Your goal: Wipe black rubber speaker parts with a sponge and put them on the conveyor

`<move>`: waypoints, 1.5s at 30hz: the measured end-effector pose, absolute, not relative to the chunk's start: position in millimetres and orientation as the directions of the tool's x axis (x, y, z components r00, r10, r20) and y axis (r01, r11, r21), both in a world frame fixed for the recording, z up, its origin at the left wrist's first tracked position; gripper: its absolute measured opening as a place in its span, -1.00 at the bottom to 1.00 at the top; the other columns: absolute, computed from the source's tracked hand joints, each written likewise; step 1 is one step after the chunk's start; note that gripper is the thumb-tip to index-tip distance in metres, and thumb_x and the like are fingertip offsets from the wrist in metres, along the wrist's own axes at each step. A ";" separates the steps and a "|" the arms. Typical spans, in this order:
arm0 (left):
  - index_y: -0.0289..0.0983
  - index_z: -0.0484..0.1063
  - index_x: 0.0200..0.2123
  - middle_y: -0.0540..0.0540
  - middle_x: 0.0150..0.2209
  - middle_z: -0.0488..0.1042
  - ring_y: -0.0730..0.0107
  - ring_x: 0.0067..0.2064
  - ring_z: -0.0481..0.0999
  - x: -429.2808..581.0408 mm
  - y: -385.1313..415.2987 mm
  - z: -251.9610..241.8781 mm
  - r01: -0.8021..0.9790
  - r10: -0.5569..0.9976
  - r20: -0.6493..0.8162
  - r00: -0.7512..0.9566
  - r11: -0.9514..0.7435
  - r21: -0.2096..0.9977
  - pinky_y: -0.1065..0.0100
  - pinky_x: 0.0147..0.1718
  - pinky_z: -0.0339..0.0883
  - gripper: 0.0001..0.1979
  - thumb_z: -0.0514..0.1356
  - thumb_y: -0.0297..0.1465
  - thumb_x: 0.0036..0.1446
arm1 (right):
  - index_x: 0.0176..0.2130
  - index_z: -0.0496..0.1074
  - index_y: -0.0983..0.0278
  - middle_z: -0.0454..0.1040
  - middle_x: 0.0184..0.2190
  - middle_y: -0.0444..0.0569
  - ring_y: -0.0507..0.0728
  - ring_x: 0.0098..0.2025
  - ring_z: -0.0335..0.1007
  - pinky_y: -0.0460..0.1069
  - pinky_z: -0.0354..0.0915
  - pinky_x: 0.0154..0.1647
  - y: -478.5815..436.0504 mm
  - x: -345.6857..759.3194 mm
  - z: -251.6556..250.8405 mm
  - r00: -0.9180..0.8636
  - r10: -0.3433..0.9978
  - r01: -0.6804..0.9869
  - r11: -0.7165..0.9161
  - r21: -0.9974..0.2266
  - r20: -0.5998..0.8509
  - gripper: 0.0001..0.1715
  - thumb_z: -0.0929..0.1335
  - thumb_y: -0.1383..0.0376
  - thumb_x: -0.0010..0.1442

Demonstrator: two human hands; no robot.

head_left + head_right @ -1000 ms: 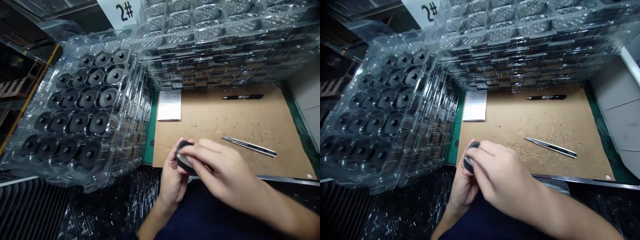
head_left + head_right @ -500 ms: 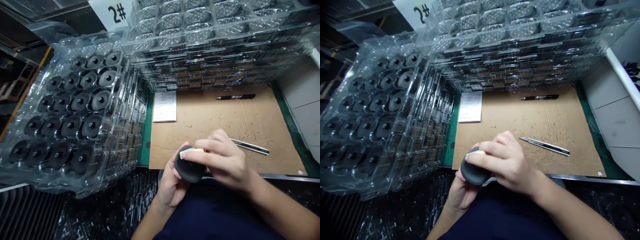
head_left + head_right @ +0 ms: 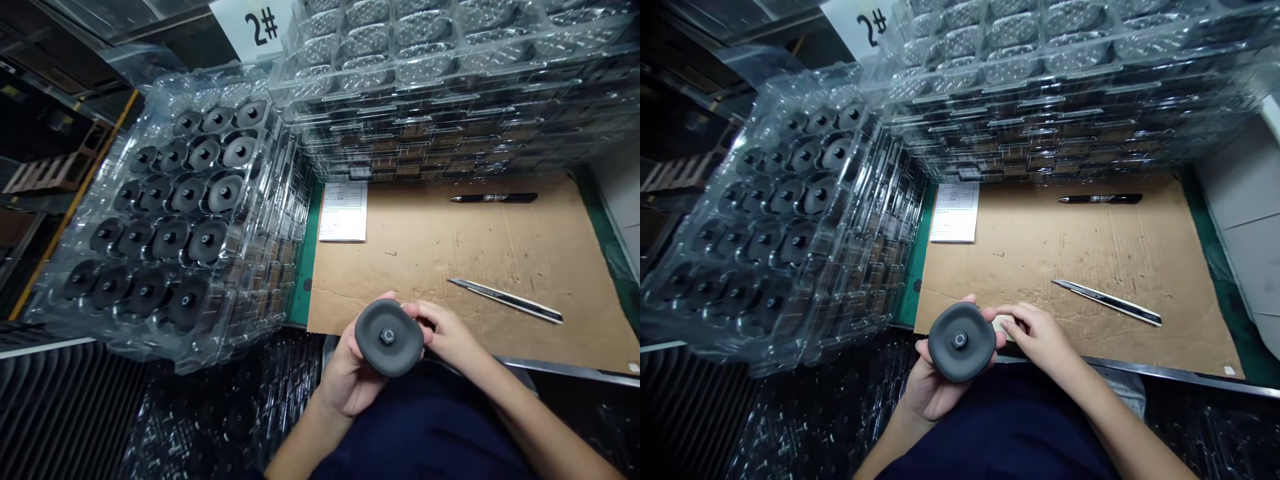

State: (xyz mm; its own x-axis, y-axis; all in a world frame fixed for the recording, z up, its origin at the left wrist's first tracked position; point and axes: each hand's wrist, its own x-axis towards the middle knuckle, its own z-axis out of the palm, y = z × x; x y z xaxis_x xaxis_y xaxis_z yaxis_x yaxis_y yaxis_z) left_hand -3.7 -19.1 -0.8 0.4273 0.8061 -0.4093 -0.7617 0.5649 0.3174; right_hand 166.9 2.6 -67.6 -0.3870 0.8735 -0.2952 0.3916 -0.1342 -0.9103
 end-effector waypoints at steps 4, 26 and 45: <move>-0.16 0.35 0.05 -0.14 0.01 0.44 0.12 -0.08 0.51 -3.5 -20.0 -1.6 -0.767 0.804 -0.403 0.437 0.567 0.301 0.23 -0.09 0.39 -0.44 0.25 -0.13 -0.04 | -0.10 0.47 0.21 0.50 -0.20 0.00 0.13 -0.14 0.41 0.00 0.33 -0.15 9.2 167.8 -64.6 -0.357 0.892 0.398 -0.122 -0.909 -0.276 -0.68 0.25 0.21 0.20; -0.11 0.34 0.04 -0.11 0.10 0.36 0.12 0.07 0.39 7.1 -17.9 -1.9 -0.716 0.871 -0.414 0.264 0.465 0.520 0.20 0.02 0.31 -0.43 0.33 -0.22 -0.09 | 0.00 0.39 0.16 0.42 -0.15 -0.04 0.06 -0.21 0.35 -0.04 0.28 -0.24 3.7 168.6 9.2 -0.089 0.983 0.454 0.185 -0.871 0.162 -0.64 0.29 0.35 0.19; 0.03 0.19 0.13 -0.10 0.09 0.34 0.03 -0.01 0.45 4.2 -26.6 -1.6 -0.746 0.899 -0.374 0.227 0.407 0.527 -0.08 0.02 0.23 -0.44 0.05 0.03 0.07 | -0.15 0.50 0.18 0.44 -0.16 0.00 0.17 -0.09 0.30 0.14 0.26 -0.07 20.0 161.7 -70.3 -0.233 0.972 0.557 0.152 -0.817 0.022 -0.73 0.30 0.25 0.16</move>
State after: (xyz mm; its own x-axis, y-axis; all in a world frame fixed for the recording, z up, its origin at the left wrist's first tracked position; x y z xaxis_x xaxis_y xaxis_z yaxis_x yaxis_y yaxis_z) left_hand 4.2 -26.6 -1.6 0.2268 0.8992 -0.3740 -0.7456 0.4074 0.5273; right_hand 161.7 20.0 -70.3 -0.2334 0.9721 0.0222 0.5565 0.1523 -0.8167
